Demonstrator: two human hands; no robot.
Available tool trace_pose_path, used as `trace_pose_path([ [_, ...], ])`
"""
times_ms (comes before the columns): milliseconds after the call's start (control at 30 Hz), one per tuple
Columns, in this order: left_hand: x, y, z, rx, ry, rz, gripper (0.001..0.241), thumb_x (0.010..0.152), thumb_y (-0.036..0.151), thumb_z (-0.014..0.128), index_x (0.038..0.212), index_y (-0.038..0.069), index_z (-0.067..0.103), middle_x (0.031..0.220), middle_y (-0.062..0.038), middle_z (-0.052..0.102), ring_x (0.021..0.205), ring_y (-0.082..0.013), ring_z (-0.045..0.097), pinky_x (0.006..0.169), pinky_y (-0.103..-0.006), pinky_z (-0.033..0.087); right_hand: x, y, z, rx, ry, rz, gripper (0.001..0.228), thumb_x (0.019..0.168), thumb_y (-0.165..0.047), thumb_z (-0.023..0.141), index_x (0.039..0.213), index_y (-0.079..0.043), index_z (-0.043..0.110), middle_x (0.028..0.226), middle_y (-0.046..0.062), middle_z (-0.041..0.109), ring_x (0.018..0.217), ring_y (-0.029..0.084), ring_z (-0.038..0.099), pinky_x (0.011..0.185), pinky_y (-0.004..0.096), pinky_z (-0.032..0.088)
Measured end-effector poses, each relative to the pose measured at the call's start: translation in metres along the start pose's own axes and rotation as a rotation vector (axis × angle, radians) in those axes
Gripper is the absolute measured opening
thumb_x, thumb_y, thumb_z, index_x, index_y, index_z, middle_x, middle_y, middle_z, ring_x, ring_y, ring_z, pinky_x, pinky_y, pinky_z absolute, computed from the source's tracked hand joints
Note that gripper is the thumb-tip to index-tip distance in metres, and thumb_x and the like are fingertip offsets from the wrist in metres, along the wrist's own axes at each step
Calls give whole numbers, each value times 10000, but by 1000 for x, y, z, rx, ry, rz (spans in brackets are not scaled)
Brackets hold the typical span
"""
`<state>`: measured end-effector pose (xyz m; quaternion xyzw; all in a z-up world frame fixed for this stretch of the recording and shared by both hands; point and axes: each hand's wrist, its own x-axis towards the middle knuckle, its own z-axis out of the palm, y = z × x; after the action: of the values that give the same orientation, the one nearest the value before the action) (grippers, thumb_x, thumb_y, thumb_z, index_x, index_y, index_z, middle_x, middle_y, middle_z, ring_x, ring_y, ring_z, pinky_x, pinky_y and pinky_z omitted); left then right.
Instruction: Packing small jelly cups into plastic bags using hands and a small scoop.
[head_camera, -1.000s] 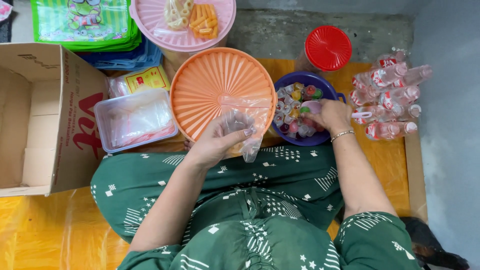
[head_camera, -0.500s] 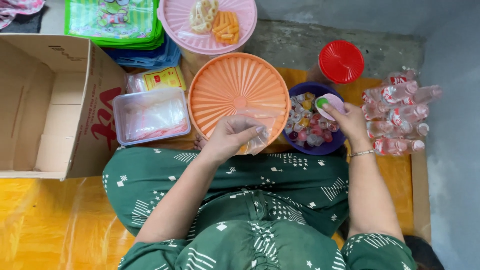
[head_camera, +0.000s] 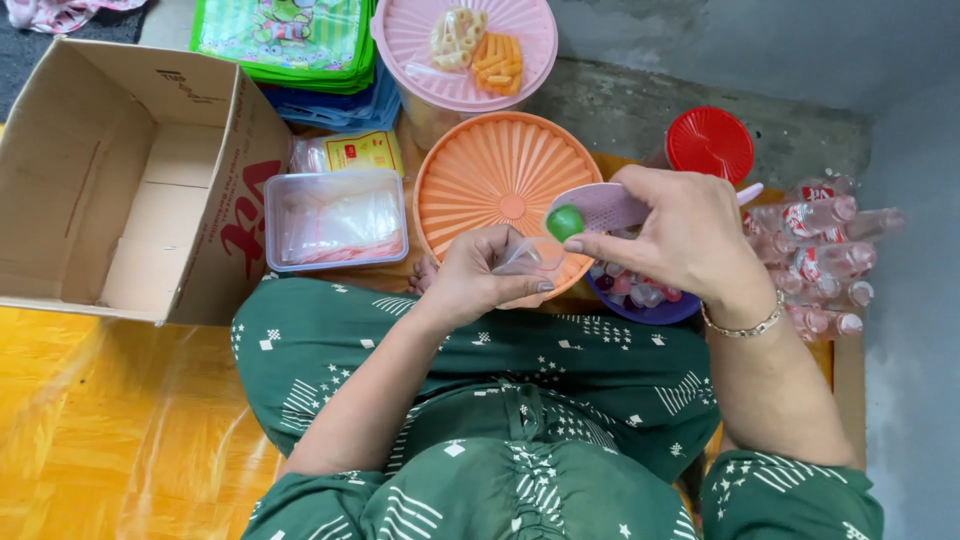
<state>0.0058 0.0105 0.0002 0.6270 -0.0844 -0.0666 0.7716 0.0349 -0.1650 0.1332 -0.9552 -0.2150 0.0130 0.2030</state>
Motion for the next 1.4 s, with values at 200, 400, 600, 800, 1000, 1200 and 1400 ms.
trace_pose_path([
  [200,-9,13,-2,13,43,4,248,575,76,777,768,17,634,540,-40,562,531,-47,491,500,-136,358,13,-18,8,-344,-100,-77,505,588,-569,672,659,-87,540,539,129,517,608,359,570,508,382,395],
  [400,-12,15,-5,15,30,-29,212,598,91,754,773,39,646,546,-38,596,535,-23,481,494,-127,360,15,-22,11,-362,-166,-11,482,586,-553,684,648,-91,560,521,99,523,595,326,578,506,351,386],
  [600,-14,28,-5,-55,-42,-13,274,593,96,766,833,40,647,589,-48,624,564,-17,503,536,-115,391,18,-24,1,-299,-260,50,505,532,-562,723,636,-87,583,510,112,542,611,319,589,528,342,391],
  [800,-12,16,-7,-57,-80,-1,285,594,60,758,849,11,638,589,-28,606,593,-15,492,557,-124,404,22,-28,7,-388,-313,40,548,498,-620,716,647,-110,581,511,87,545,615,299,595,523,335,384],
  [1000,-10,13,-13,-82,-92,-33,304,636,51,735,920,15,635,697,-61,640,651,-51,525,606,-158,447,18,-26,-3,-144,-194,22,457,539,-412,782,765,-44,631,592,169,594,687,365,606,569,378,433],
  [1200,-12,14,-14,7,-89,-39,318,627,100,734,912,71,597,747,16,567,634,-44,491,567,-158,392,14,-12,-9,-220,-251,58,495,469,-524,771,673,-141,533,485,-16,483,477,123,407,491,277,311],
  [1400,-11,14,-9,-22,-107,47,355,610,84,735,897,72,527,830,-10,575,743,-69,537,655,-186,431,7,-20,4,-378,-229,-72,660,529,-692,670,564,-127,331,416,-10,387,432,162,306,433,326,246],
])
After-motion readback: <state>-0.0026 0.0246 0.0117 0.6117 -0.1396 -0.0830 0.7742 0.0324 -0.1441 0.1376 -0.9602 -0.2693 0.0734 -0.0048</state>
